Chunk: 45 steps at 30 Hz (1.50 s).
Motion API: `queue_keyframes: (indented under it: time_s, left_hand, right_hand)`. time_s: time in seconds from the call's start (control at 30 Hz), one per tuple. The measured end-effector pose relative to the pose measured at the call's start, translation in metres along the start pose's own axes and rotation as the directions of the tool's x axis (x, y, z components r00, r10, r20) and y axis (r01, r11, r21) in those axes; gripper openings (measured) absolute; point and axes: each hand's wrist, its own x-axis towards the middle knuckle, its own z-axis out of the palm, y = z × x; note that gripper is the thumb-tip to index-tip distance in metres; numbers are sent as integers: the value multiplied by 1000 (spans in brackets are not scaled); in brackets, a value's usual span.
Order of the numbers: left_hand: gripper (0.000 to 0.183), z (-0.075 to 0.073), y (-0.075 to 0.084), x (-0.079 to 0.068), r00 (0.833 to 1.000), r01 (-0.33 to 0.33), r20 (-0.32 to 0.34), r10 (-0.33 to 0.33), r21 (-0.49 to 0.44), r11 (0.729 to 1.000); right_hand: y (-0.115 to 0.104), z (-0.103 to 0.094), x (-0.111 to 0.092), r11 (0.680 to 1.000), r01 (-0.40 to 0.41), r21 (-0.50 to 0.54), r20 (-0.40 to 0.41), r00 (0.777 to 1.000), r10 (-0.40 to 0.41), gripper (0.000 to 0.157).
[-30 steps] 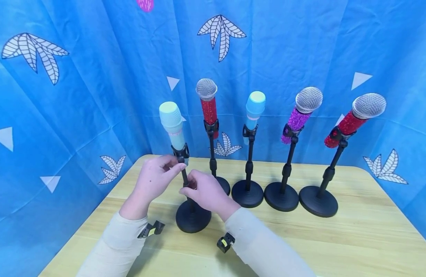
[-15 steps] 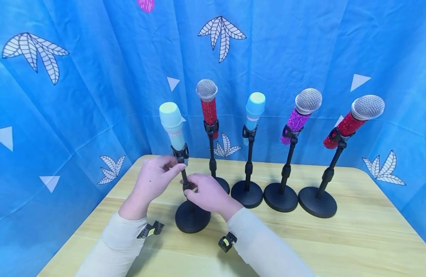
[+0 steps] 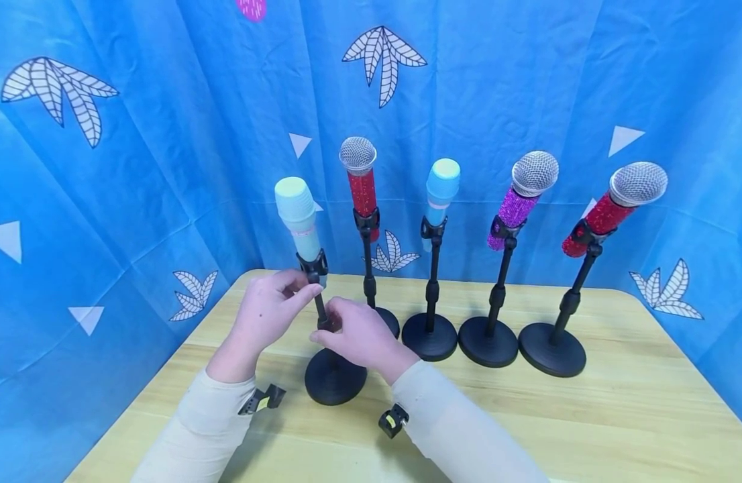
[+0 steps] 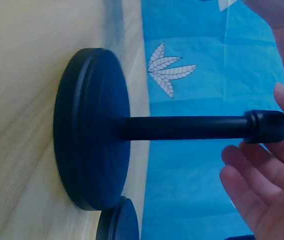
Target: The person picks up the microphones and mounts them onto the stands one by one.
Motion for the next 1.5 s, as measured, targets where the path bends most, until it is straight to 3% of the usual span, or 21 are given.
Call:
queue_keyframes:
  time_s: [0.2,0.4,0.53,1.03,1.27,1.5]
  left_hand:
    - [19,0,-1,0,1000,-13,-6,13,-6,1000]
    - [19,1,0,0,999,-42,-19,42,24,999]
    - [19,1,2,0,998,-52,-27,53,36,998]
    - [20,3,4,0,998,-62,-33,62,26,998]
    - [19,3,3,-1,997,-61,-41,62,28,998]
    - [19,2,3,-1,997,-65,-46,67,42,997]
  right_hand:
    - [0,-8,-3,992,114,53,45,992,-117,21]
    - [1,-10,-3,995,51,86,53,997,-56,17]
    - [-1,-10,-2,998,33,51,25,999,-35,13]
    - [-3,-10,0,998,53,16,13,998,-54,5]
    - [-6,-6,2,996,56,-70,-12,998,-57,15]
    - [-6,-5,1,997,52,-63,-20,998,-53,15]
